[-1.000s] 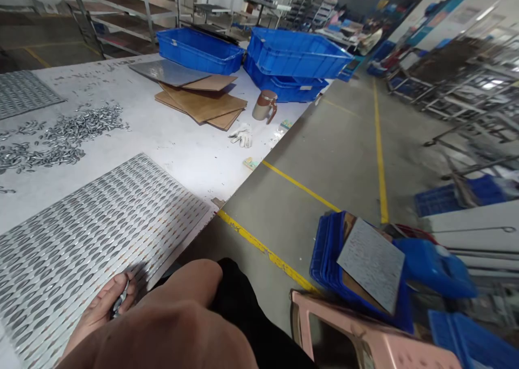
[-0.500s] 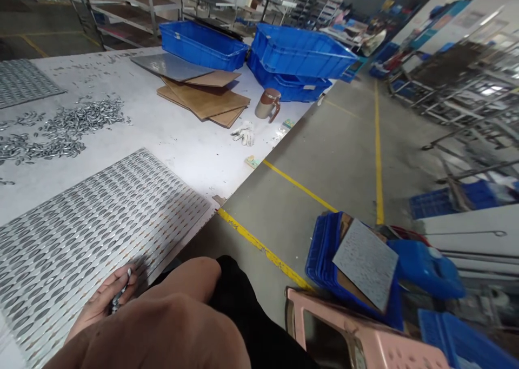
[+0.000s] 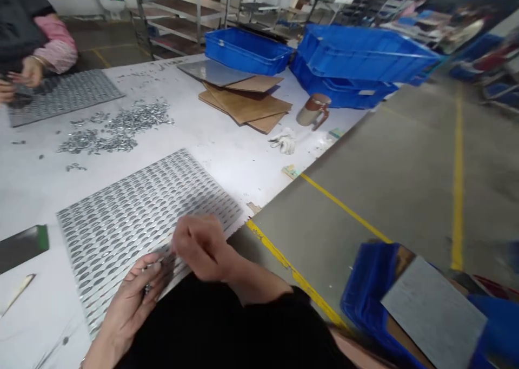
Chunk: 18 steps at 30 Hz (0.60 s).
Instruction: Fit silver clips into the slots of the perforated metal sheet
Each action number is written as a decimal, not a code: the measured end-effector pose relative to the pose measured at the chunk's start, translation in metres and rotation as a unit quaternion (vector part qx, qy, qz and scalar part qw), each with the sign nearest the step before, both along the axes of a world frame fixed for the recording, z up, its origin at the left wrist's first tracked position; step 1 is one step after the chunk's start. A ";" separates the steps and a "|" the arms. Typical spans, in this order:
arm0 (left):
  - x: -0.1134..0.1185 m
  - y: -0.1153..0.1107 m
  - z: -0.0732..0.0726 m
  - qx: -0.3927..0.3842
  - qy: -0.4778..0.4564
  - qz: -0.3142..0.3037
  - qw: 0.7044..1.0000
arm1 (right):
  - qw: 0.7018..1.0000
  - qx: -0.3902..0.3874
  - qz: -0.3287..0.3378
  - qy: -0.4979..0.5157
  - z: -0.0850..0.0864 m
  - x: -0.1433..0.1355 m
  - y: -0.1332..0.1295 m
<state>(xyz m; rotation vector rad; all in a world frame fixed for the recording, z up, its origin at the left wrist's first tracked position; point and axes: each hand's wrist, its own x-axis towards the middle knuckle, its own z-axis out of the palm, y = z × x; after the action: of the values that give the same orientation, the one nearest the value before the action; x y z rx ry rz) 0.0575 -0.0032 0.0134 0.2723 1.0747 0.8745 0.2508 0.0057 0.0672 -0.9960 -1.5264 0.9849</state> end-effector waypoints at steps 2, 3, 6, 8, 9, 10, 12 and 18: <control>0.004 0.000 -0.001 0.014 0.015 -0.001 1.000 | 0.997 -0.049 0.012 -0.062 -0.019 -0.003 0.012; 0.007 0.001 -0.002 0.025 0.025 -0.004 0.999 | 0.994 -0.062 0.022 -0.086 -0.030 -0.003 0.015; 0.019 0.003 -0.008 0.062 0.048 -0.042 0.996 | 0.989 -0.109 0.037 -0.090 -0.056 -0.004 0.008; 0.026 0.004 -0.013 0.069 0.060 -0.065 0.994 | 0.986 -0.154 0.034 -0.062 -0.065 -0.003 -0.001; 0.029 0.005 -0.016 0.066 0.065 -0.076 0.993 | 0.984 -0.167 0.028 -0.053 -0.068 -0.002 -0.004; 0.031 0.006 -0.018 0.064 0.066 -0.087 0.992 | 0.984 -0.169 0.020 -0.051 -0.069 0.000 -0.006; 0.034 0.009 -0.021 0.054 0.052 -0.101 0.992 | 0.987 -0.144 -0.003 -0.067 -0.071 0.011 -0.003; 0.034 0.012 -0.022 0.002 -0.004 -0.098 0.995 | 0.926 -0.106 -0.247 -0.264 -0.082 0.087 0.063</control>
<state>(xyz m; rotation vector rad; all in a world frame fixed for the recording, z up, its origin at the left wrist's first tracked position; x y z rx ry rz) 0.0910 0.0093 -0.0083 0.3716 1.0200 0.7018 0.3380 0.0691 -0.0149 -1.8061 -1.4837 0.5434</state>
